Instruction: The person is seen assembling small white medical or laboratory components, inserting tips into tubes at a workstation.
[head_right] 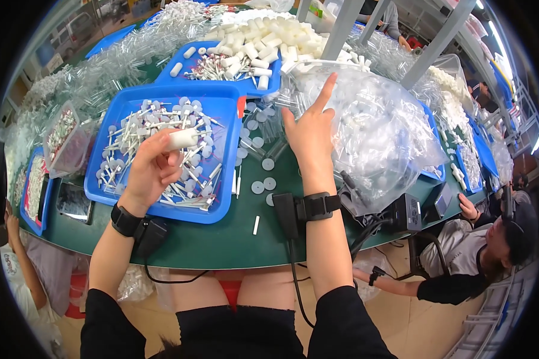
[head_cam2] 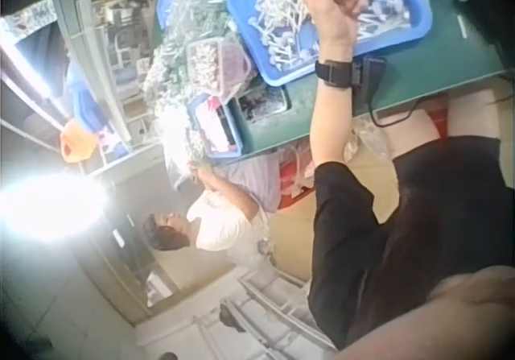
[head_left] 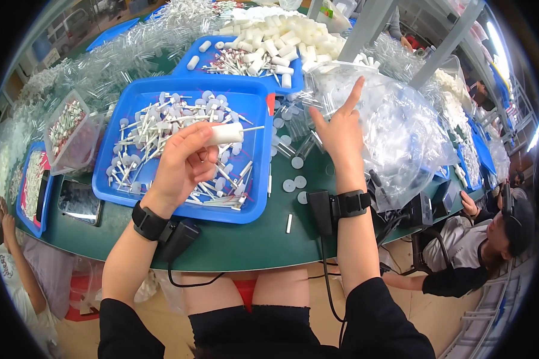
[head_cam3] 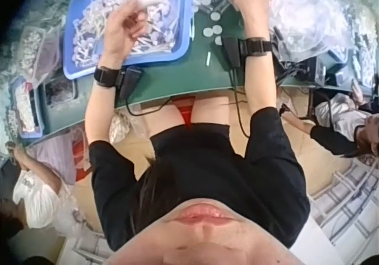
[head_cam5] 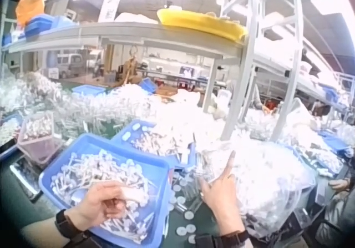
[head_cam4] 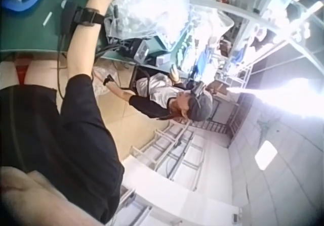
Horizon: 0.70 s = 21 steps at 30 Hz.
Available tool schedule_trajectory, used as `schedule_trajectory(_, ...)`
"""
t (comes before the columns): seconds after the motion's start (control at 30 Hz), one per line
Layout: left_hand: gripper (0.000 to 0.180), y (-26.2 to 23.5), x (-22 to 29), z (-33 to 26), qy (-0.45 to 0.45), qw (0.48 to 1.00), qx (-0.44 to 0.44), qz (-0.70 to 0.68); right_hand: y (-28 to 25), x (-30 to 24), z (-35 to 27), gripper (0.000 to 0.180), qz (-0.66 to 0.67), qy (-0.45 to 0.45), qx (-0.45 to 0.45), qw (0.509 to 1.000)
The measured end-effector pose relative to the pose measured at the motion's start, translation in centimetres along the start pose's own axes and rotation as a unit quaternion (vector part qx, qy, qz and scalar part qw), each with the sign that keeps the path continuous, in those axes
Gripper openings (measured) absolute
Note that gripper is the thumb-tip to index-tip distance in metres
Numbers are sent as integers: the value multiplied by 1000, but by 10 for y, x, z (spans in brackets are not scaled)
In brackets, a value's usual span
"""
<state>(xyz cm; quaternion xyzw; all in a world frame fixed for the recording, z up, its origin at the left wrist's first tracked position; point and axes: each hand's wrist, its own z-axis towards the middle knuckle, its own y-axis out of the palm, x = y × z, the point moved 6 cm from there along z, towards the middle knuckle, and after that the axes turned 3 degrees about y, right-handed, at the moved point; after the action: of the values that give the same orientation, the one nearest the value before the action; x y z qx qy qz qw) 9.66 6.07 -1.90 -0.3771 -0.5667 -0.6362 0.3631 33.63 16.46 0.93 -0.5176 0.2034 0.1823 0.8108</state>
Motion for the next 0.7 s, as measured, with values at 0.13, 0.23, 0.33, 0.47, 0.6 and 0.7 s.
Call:
schedule_trajectory(0.13, 34, -4, -3, -1, -1, 1000, -11, -10, -29, -17, -8, 72, 150, -16, 113, 982)
schedule_trajectory(0.23, 34, -1, -3, 1, -7, 1000, 5, -7, -34, -35, -20, 38, 271, -22, -13, 962)
schedule_trajectory(0.33, 33, -7, 2, 1, 41, 999, 28, 16, 2, -78, -63, 20, 443, -112, -149, 877)
schedule_trajectory(0.47, 31, -10, 4, 6, 85, 995, 53, 2, 29, -84, -73, 19, 587, -92, -273, 757)
schedule_trajectory(0.6, 31, -7, 3, 4, 98, 986, 45, 126, 28, -68, -68, 20, 612, -93, -284, 732)
schedule_trajectory(0.7, 27, -3, 5, 1, 119, 984, 40, 125, 22, -64, -65, 26, 587, -108, -292, 747)
